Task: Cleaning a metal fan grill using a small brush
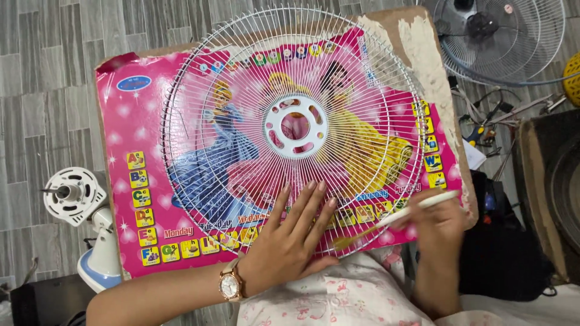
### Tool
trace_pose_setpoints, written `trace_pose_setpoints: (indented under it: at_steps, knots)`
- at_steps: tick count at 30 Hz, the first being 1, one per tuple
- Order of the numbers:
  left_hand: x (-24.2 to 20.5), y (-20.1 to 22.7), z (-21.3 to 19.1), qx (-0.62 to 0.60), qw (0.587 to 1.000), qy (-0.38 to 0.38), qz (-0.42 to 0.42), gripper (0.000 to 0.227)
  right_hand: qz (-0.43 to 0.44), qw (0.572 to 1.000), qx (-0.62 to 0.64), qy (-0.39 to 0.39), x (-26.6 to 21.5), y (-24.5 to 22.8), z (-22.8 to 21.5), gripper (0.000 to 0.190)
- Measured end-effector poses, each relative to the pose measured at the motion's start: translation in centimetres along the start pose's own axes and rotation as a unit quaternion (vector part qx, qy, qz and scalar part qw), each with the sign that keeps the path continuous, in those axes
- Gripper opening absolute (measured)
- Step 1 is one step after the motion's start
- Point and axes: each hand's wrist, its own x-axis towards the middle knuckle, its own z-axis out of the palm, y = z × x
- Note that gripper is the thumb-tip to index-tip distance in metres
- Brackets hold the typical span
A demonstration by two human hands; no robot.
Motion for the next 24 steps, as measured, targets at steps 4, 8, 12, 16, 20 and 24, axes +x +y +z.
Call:
trace_pose_setpoints:
  at_steps: [4,8,12,16,20,24]
  knots:
    - [-1.3,0.1,1.7,0.073,0.985,0.116,0.104,0.053,-0.105,0.986,0.014,0.128,2.4,-2.5,0.4,0.046]
    - [-1.8,1.6,2.4,0.038,0.945,0.21,0.249,0.005,-0.09,0.995,0.009,-0.036,-0.6,-2.9,4.4,0.061]
    - [-2.0,1.1,2.3,0.103,0.933,0.118,0.323,0.016,-0.113,0.992,-0.022,0.055,1.1,-4.1,4.4,0.052]
    - [-1.3,0.8,1.7,0.109,0.929,0.112,0.337,0.025,-0.081,0.984,0.066,-0.142,-1.1,-1.4,5.2,0.05]
    - [-1.6,0.7,1.7,0.115,0.923,0.071,0.361,0.026,-0.136,0.99,-0.035,0.032,0.4,-3.4,4.8,0.043]
    - [-1.7,0.8,2.2,0.088,0.926,0.046,0.363,0.025,-0.109,0.991,0.003,-0.074,-0.8,-2.1,4.5,0.044]
